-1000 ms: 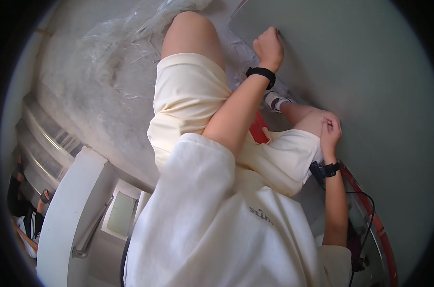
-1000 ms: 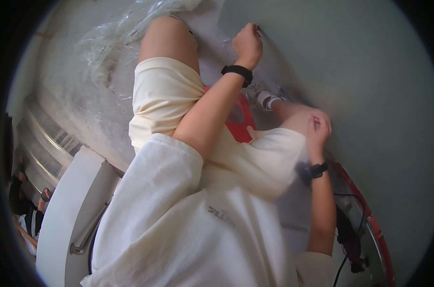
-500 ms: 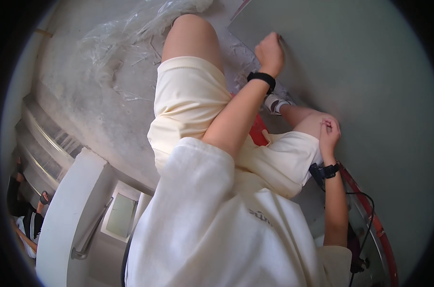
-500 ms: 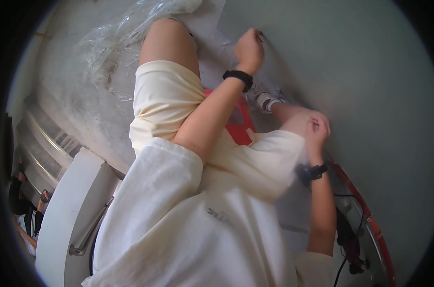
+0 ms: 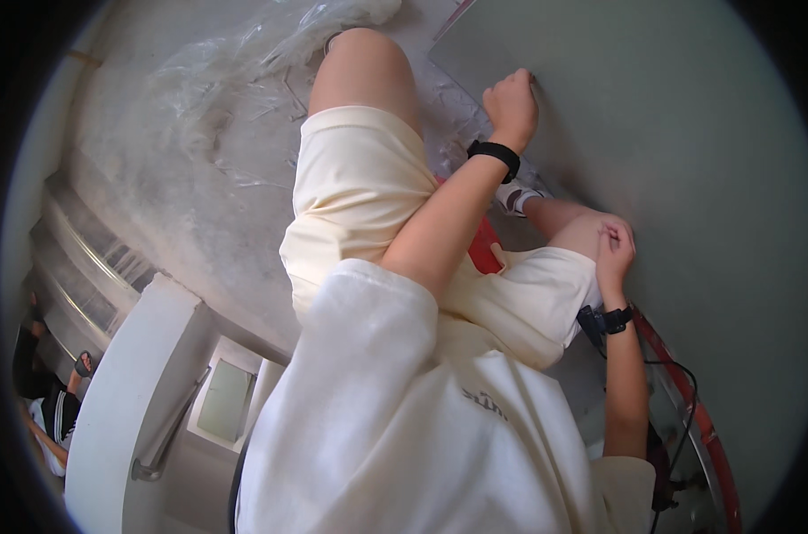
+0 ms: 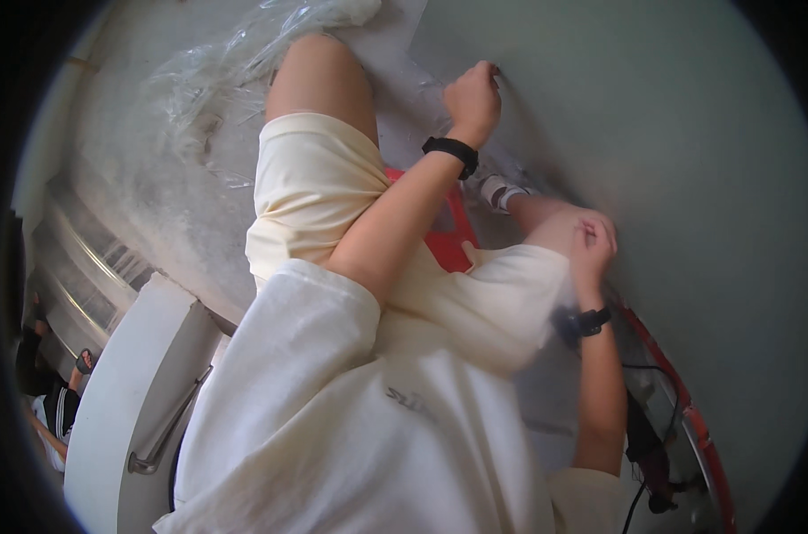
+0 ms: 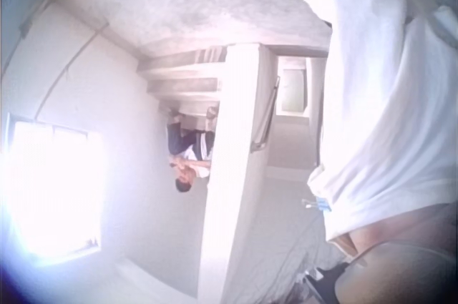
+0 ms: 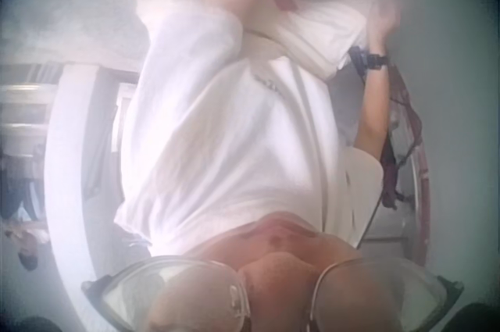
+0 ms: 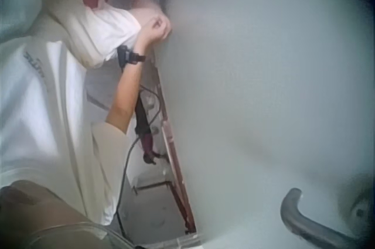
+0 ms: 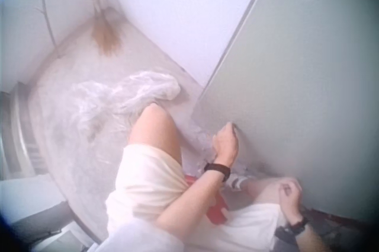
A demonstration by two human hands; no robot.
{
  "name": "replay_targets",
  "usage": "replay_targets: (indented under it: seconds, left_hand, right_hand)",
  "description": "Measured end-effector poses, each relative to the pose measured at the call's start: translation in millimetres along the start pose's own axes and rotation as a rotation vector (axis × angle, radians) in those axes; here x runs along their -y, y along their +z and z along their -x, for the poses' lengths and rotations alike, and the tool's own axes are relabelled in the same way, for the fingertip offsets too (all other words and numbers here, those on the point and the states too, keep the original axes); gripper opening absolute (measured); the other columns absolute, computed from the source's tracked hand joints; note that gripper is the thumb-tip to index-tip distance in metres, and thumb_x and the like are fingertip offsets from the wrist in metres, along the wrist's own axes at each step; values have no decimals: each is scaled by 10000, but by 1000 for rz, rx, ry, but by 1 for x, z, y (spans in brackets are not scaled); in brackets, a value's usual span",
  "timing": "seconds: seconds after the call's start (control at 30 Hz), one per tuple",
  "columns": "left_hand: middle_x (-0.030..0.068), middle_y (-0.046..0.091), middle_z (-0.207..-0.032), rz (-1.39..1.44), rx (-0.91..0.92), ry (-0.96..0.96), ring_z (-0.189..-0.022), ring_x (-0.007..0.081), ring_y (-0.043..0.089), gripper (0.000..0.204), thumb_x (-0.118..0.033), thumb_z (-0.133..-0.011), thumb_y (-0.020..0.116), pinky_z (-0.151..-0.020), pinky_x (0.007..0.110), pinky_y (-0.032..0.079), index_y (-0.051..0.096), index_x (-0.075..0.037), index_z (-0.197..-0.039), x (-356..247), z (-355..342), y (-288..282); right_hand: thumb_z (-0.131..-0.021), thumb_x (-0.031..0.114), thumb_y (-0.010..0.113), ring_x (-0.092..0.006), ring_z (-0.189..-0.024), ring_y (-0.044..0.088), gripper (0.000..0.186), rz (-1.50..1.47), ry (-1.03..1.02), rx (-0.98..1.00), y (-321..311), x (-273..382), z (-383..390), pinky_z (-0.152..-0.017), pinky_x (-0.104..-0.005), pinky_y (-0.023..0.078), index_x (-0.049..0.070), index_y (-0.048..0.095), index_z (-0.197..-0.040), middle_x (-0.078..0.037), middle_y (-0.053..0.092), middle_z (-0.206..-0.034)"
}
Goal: The person sits on a red stool and uses a tool to work on a door handle area, then stands to adjust the door handle and frame. The person manipulates the door handle and surrounding trim with both hands.
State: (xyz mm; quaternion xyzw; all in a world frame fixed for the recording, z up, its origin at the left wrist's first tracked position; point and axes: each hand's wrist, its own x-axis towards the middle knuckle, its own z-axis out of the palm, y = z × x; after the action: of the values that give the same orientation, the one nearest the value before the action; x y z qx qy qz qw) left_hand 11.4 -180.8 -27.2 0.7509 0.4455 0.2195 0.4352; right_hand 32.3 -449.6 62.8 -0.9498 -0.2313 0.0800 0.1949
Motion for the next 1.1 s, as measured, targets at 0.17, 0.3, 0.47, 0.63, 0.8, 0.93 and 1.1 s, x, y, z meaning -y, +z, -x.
replay_targets:
  seconds: [0.17,0.3,0.47,0.63,0.8,0.93,1.1]
  left_hand:
    - [99,611,-765,8,-79,-12,-724,300,574,136,-92,-753,438,-620,395,377,568,-95,-794,1,-5,-4]
    - [103,610,-768,30,-21,-3,-729,299,573,135,-92,-750,437,-613,400,380,568,-95,-784,0,0,2]
    - [101,610,-768,57,-66,-52,-732,297,573,140,-96,-749,432,-614,400,383,568,-90,-782,-2,0,0]
    - [102,612,-776,52,-11,7,-732,298,576,146,-100,-754,428,-622,402,387,569,-92,-791,-1,3,-3]
    - [105,609,-764,44,-64,-24,-736,298,578,137,-90,-754,436,-630,403,393,568,-96,-789,-9,-1,-12]
    - [106,607,-756,93,-30,-58,-736,296,579,132,-92,-754,438,-620,407,395,566,-94,-784,-17,2,-15]
    - [115,603,-742,51,-77,-13,-713,303,577,119,-98,-753,446,-598,414,405,563,-87,-771,-21,5,-18]
  right_hand:
    - [-740,150,584,-230,-769,561,100,-51,19,23,0,1,1,-798,-337,385,68,606,-791,-68,613,-731]
    - [-770,41,564,-163,-721,566,84,76,-99,16,-1,-1,0,-678,-267,450,-9,578,-835,-85,587,-777]
    - [-746,152,578,-239,-766,560,107,-48,1,15,2,-4,4,-779,-334,393,55,597,-786,-80,610,-753]
    - [-745,152,578,-239,-761,559,108,13,-12,4,-1,5,3,-768,-329,397,56,600,-789,-83,609,-752]
    - [-743,156,579,-240,-764,559,111,-10,-19,-5,-7,8,5,-781,-335,392,60,604,-791,-78,612,-747]
    - [-744,153,578,-239,-768,560,106,52,-24,0,-17,14,8,-794,-341,387,61,606,-790,-73,614,-750]
    - [-745,151,577,-242,-775,560,99,33,-7,5,-19,11,10,-795,-345,386,67,608,-787,-73,616,-751]
